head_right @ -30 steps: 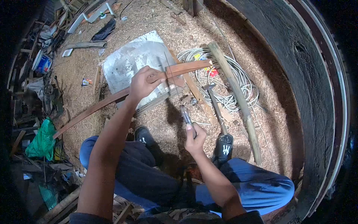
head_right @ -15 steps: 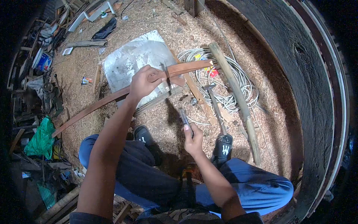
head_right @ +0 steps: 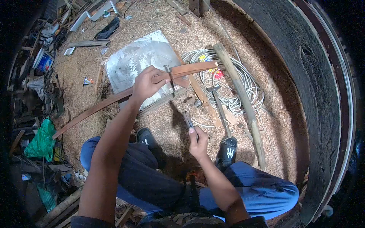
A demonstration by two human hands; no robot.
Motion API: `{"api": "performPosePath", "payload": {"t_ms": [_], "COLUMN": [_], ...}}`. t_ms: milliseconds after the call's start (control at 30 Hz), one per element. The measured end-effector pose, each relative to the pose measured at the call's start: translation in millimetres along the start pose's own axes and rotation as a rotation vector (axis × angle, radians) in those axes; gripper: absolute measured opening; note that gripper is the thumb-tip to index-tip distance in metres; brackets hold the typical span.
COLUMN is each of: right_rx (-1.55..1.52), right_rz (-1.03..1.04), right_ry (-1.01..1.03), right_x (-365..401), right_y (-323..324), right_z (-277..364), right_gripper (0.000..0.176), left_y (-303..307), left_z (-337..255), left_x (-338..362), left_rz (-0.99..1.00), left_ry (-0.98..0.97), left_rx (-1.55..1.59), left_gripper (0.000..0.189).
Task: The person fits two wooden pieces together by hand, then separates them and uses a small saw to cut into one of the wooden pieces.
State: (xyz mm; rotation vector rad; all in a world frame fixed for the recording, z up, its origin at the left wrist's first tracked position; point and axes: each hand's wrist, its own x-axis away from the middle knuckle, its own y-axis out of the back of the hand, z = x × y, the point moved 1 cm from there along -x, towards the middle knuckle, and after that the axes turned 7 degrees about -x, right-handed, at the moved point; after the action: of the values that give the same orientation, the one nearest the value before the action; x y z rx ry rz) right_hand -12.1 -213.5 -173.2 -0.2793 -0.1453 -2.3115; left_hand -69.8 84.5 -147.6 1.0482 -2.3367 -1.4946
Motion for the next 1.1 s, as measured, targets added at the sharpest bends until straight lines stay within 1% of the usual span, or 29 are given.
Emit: {"api": "performPosePath", "payload": {"t_ms": [167,267,333,367,400,433,500,533,600,633,700,733,800,833,867,900,1000,1100], "right_rx": [0.006,0.038,0.030,0.032,0.033,0.022,-0.002,0.000,0.081,0.087,0.097,0.104,0.119,0.118,0.117,0.118,0.147,0.130], "right_rz": [-0.006,-0.019,0.053,0.084,0.085,0.063,0.003,0.008,-0.031,-0.045,-0.056,-0.068,-0.067,-0.062,-0.055,-0.065,-0.096,-0.109], "right_ry": [-0.027,-0.022,-0.255,-0.201,-0.198,-0.195,-0.198,-0.197,-0.139,-0.178,-0.208,-0.242,-0.250,-0.263,-0.276,-0.237,-0.191,-0.205], "right_x": [-0.2,-2.1,-3.0,-4.9,-4.0,-2.8,-6.1,-6.7,-8.2,-10.1,-10.3,-10.4,-11.8,-12.3,-12.4,-12.1,-9.8,-7.0], "right_y": [1.2,-0.9,-6.1,-6.2,-6.1,-6.6,-9.9,-11.3,-11.8,-10.6,-9.7,-9.6,-8.9,-9.2,-9.5,-10.2,-10.7,-9.5], "right_z": [-4.0,4.6,30.2,15.5,14.7,14.6,13.3,13.7,18.0,13.4,17.5,19.9,21.7,24.5,26.2,24.9,23.5,22.4], "right_gripper": [0.039,0.038,0.038,0.039,0.039,0.040,0.042,0.042,0.047,0.050,0.050,0.050,0.053,0.053,0.054,0.054,0.054,0.054], "left_y": [1.3,0.9,-3.0,-4.0,-3.1,-2.5,-4.2,-6.3,-10.5,-11.4,-11.8,-11.4,-9.6,-9.4,-9.5,-9.7,-17.7,-18.9], "left_z": [-1.4,-2.2,-1.3,-0.4,-0.2,-0.8,-1.3,0.8,2.2,1.0,-1.5,-2.8,-4.3,-6.9,-8.9,-9.6,-3.0,-1.8], "left_x": [0.4,-0.7,-0.2,-0.6,-2.2,-4.0,-5.0,-5.4,-8.5,-8.9,-9.0,-10.0,-13.0,-15.0,-16.4,-17.0,-15.9,-16.1], "left_rz": [0.011,0.015,0.020,0.030,0.039,0.035,0.039,0.037,-0.002,-0.006,-0.053,-0.057,-0.081,-0.086,-0.082,-0.077,-0.118,-0.129], "left_ry": [0.004,0.024,0.045,0.067,0.089,0.089,0.139,0.143,0.187,0.189,0.292,0.291,0.494,0.493,0.554,0.618,0.646,0.632], "left_rx": [-0.015,-0.005,0.020,0.017,0.013,0.011,-0.095,-0.095,-0.188,-0.185,-0.219,-0.217,-0.186,-0.183,-0.219,-0.254,-0.270,-0.296], "left_gripper": [0.026,0.025,0.024,0.023,0.022,0.022,0.022,0.022,0.027,0.027,0.034,0.034,0.041,0.041,0.042,0.044,0.045,0.045]}}
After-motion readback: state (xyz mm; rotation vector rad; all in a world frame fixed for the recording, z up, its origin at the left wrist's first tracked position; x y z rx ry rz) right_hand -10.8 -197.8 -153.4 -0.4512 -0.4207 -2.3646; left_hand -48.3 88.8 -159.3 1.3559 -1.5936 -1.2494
